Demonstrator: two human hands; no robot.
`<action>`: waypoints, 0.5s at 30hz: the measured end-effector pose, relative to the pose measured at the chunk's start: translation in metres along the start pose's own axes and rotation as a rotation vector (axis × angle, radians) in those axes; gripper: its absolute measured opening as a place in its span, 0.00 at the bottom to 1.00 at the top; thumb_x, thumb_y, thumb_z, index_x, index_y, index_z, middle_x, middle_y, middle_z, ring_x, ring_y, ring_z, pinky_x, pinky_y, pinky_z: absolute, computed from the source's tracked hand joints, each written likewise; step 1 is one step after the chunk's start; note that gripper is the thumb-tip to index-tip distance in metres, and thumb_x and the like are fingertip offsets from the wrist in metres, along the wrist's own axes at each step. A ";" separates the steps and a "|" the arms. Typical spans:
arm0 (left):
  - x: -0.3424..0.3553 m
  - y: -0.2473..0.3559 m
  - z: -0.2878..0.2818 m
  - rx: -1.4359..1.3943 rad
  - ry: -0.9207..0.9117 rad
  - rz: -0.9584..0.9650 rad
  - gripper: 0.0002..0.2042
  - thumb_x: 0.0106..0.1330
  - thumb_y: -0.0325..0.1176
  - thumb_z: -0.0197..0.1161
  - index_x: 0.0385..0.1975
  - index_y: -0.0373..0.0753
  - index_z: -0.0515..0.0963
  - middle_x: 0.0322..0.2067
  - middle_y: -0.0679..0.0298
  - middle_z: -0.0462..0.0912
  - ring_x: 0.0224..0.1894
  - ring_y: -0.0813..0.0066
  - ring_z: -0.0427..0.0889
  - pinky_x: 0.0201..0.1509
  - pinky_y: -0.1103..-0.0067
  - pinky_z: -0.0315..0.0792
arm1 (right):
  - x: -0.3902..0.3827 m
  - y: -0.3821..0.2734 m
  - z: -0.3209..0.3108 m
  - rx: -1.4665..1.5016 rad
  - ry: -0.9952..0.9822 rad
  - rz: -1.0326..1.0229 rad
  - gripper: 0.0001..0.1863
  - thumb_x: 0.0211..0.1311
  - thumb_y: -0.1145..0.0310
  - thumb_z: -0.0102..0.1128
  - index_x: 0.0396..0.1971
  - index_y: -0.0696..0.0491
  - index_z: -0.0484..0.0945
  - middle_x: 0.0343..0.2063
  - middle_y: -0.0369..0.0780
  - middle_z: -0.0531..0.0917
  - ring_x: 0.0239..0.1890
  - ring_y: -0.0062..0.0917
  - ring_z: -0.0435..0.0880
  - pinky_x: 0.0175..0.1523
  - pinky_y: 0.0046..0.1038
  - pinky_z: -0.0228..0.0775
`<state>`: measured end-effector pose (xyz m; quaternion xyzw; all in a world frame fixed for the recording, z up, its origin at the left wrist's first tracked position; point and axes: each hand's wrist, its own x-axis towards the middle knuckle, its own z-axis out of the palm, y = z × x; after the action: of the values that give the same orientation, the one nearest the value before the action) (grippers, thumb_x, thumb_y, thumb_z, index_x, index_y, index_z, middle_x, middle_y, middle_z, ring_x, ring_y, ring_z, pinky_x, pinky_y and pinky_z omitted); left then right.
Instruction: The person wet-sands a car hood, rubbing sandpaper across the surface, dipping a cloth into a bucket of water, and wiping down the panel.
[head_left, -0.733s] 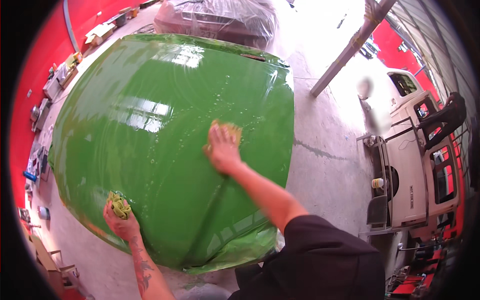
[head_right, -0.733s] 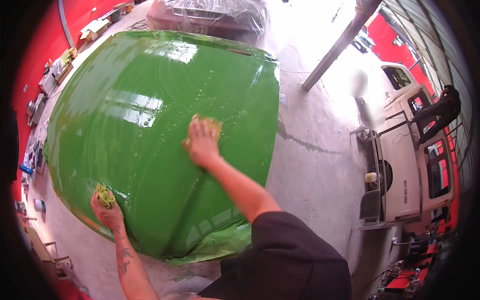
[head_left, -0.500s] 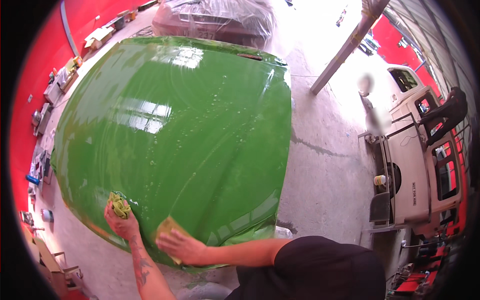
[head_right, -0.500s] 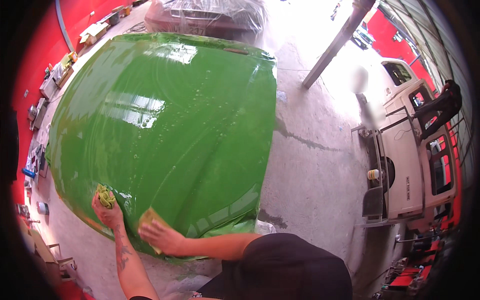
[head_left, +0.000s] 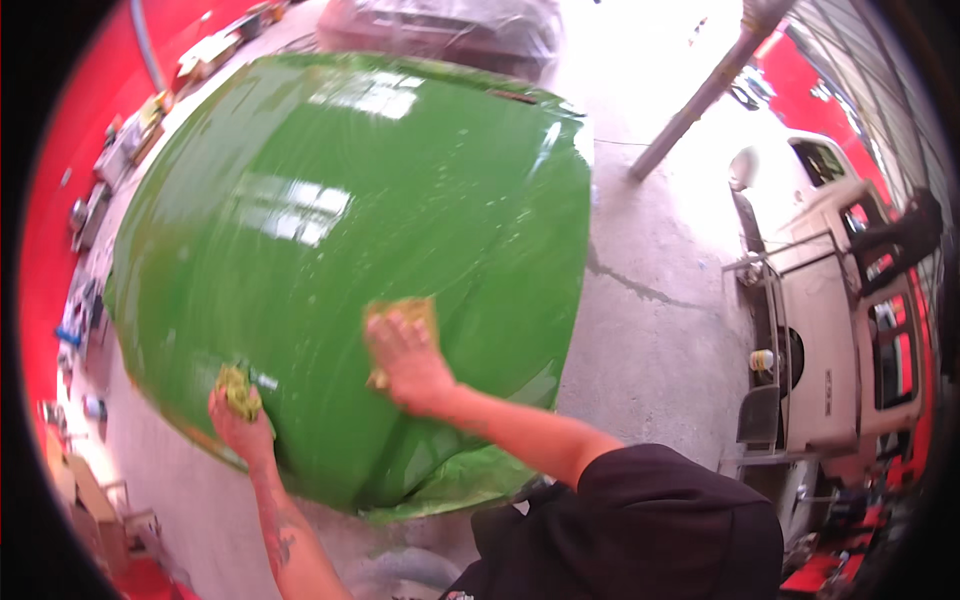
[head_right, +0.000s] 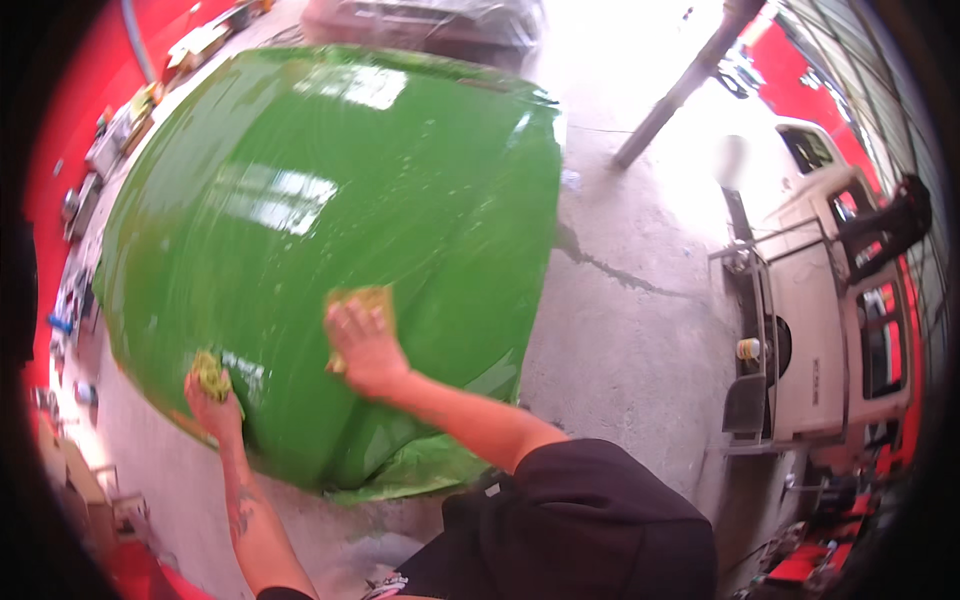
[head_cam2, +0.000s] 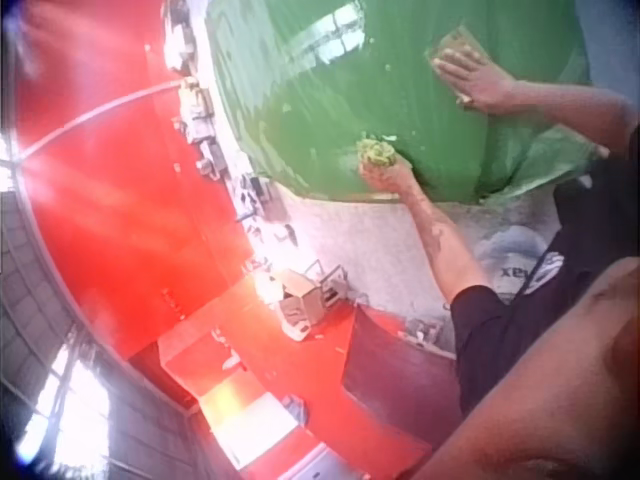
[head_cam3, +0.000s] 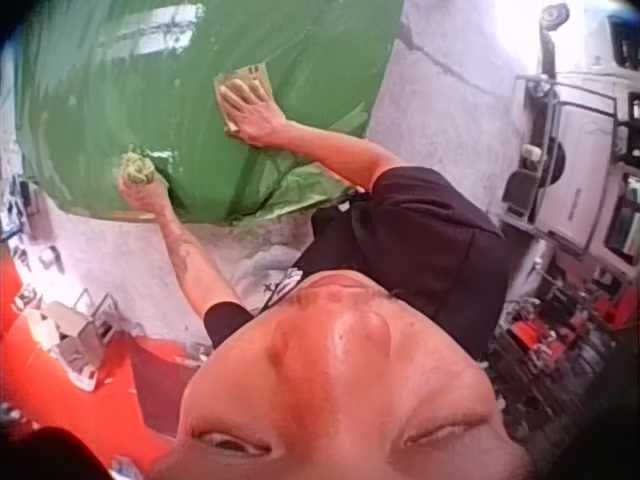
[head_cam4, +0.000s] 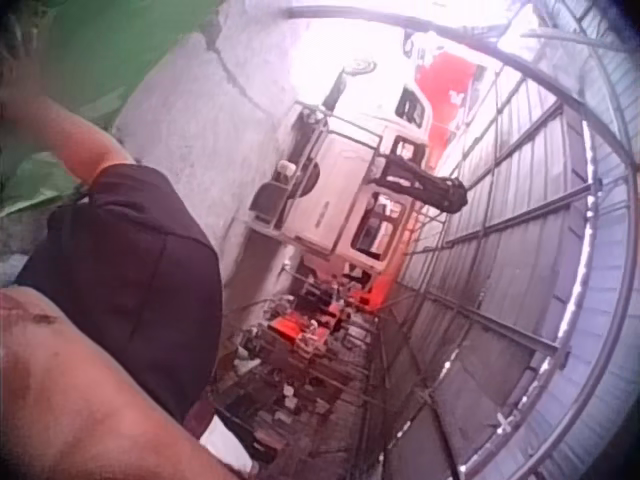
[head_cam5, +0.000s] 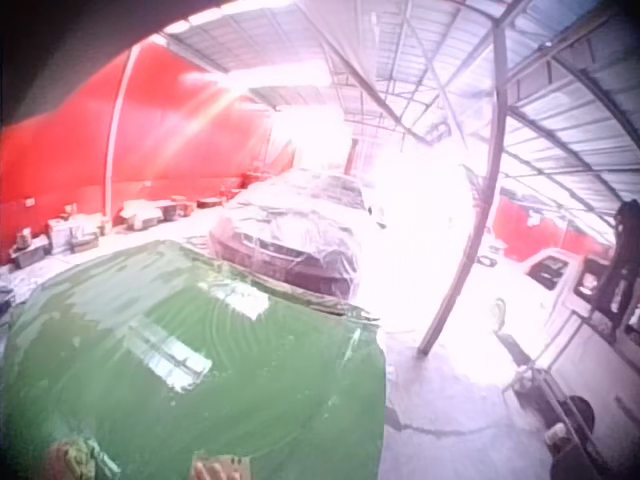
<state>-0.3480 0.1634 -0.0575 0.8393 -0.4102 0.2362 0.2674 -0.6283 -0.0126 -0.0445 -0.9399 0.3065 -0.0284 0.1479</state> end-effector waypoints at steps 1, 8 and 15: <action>0.006 0.007 -0.009 -0.069 0.007 0.011 0.22 0.53 0.31 0.71 0.50 0.37 0.75 0.48 0.52 0.79 0.54 0.52 0.75 0.61 0.64 0.68 | -0.006 -0.030 0.007 0.026 -0.041 -0.056 0.41 0.65 0.53 0.49 0.72 0.54 0.45 0.74 0.42 0.45 0.76 0.41 0.40 0.75 0.49 0.32; 0.009 0.040 -0.016 -0.181 -0.158 -0.213 0.23 0.49 0.34 0.74 0.46 0.40 0.75 0.49 0.56 0.77 0.54 0.55 0.75 0.60 0.67 0.69 | -0.030 -0.062 0.017 -0.179 -0.022 -0.758 0.39 0.63 0.44 0.48 0.70 0.46 0.55 0.71 0.38 0.56 0.73 0.37 0.50 0.74 0.50 0.38; -0.037 0.020 -0.056 -0.195 -0.123 -0.341 0.23 0.48 0.33 0.74 0.45 0.41 0.75 0.50 0.62 0.77 0.57 0.56 0.73 0.62 0.67 0.69 | -0.004 -0.037 -0.018 -0.273 -0.046 -0.331 0.40 0.65 0.49 0.51 0.72 0.50 0.50 0.72 0.41 0.52 0.74 0.42 0.46 0.73 0.52 0.39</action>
<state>-0.3940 0.2095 -0.0337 0.8795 -0.2989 0.0950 0.3580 -0.6127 0.0134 -0.0166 -0.9891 0.1457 0.0109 0.0194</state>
